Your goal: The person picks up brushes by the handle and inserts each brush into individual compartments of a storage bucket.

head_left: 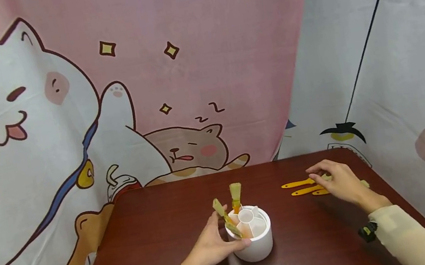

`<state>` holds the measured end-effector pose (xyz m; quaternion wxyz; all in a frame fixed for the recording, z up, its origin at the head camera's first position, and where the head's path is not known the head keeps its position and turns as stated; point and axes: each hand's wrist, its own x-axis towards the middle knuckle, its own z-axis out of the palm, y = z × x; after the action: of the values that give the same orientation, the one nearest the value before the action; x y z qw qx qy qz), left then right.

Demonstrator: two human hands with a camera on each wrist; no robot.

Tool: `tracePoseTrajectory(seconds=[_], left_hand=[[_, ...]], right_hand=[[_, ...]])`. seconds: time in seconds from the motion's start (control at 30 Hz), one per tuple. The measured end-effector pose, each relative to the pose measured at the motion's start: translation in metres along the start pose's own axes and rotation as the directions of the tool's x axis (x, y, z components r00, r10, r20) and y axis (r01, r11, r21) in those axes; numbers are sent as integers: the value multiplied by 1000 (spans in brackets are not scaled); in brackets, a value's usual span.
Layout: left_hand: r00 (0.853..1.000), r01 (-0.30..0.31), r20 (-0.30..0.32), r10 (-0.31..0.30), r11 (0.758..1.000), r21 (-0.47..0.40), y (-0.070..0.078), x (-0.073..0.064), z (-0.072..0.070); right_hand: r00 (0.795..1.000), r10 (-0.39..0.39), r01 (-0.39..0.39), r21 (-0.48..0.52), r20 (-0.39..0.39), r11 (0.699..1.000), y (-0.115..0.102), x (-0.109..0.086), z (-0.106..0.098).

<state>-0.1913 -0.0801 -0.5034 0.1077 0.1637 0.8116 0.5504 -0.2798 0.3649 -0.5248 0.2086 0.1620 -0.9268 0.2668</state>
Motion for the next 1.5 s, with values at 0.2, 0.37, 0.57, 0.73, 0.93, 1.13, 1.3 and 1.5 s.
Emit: tracePoseTrajectory(seconds=[0.2,0.37,0.57,0.73,0.93,1.13,1.3,1.5], left_hand=[[985,41,-169,-12,985,170,7,-10,16],[973,57,-232,-3,972,228,10,-14,24],[969,74,-245,-11,966,249,10,-14,28],[969,80,-245,-20,968,237,10,-11,29],[971,75,-238,-21,972,221,10,-9,28],[976,55,-217,-12,979,196,6,-7,25],[984,27,-179,3,985,168,4,-6,20],[991,32,-131,-10,984,173,4,-7,14]], right_hand=[[999,23,-22,-36,28,999,11,-2,-3],[997,50,-48,-33,62,998,17,-1,-5],[994,59,-57,-34,88,998,25,-2,-5],[994,59,-56,-31,95,998,34,-7,-3],[990,76,-70,-55,120,996,45,-10,-1],[981,102,-89,-80,166,993,52,-13,-2],[972,133,-118,-85,191,989,58,-16,-4],[951,198,-177,-107,237,978,61,-20,-4]])
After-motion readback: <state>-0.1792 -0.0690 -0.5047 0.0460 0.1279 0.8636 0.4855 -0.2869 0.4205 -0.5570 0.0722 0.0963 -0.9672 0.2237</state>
